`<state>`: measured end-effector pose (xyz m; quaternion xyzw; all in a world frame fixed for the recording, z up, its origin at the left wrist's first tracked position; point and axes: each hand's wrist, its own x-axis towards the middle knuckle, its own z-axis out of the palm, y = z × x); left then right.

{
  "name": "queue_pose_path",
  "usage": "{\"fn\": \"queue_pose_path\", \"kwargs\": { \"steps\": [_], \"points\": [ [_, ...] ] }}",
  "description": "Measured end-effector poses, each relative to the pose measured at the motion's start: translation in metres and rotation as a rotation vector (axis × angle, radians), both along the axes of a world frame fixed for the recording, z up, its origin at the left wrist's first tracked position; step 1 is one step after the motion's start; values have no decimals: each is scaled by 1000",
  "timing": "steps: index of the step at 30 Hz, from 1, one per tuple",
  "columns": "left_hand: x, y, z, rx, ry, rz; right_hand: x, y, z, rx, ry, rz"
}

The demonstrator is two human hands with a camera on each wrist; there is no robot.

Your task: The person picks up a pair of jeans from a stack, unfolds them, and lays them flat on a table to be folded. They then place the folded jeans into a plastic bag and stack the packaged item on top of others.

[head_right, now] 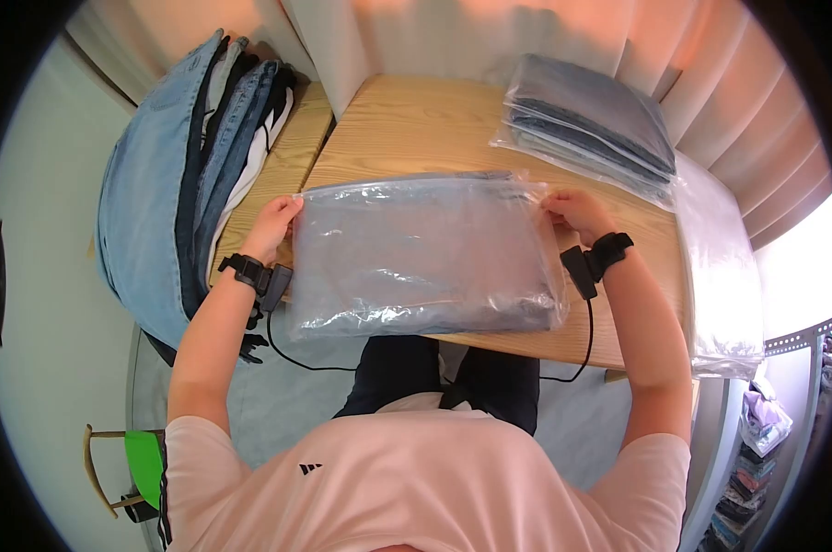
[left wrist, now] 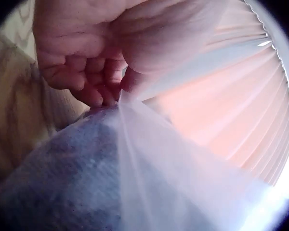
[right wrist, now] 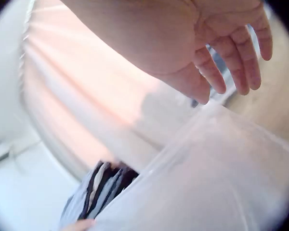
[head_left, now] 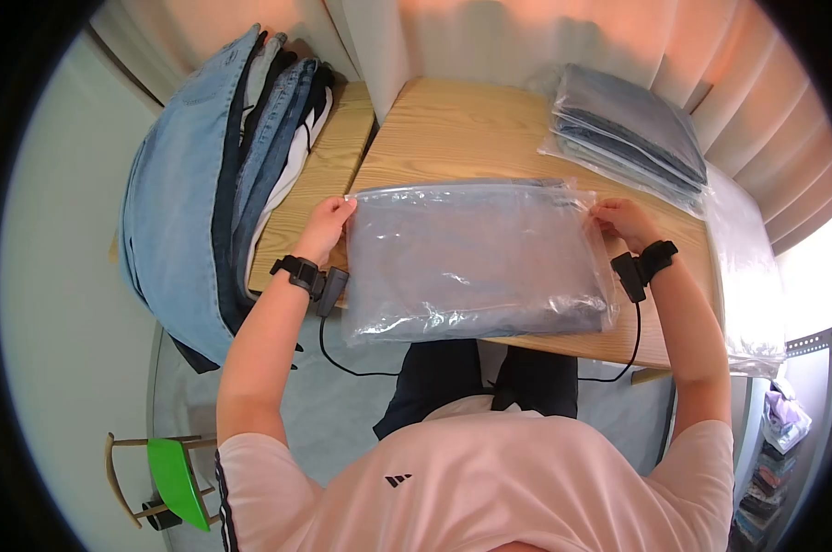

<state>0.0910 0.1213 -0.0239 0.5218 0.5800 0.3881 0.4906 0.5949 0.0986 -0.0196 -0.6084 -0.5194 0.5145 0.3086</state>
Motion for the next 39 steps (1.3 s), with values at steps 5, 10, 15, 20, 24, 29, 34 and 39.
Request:
{"fn": "queue_pose_path", "kwargs": {
  "steps": [5,10,15,20,24,29,34,39],
  "points": [
    [-15,0,25,1,342,-125,-62,-69,55,590,-502,32],
    [26,-50,83,743,781,-333,-123,-146,24,672,-645,367],
    [66,-89,66,671,894,-1031,-126,-133,17,668,-928,440],
    [55,-58,47,684,1193,-1207,-102,-85,22,636,-951,820],
    [58,-55,44,595,1178,-1218,-96,-74,21,500,-880,923],
    [60,-47,41,494,1078,-1224,-95,-71,20,449,-786,895],
    [62,-46,41,438,1058,-1218,-93,-68,20,438,-753,892],
    [62,-47,43,443,1061,-1216,-92,-70,18,448,-775,878]
  ]
}}
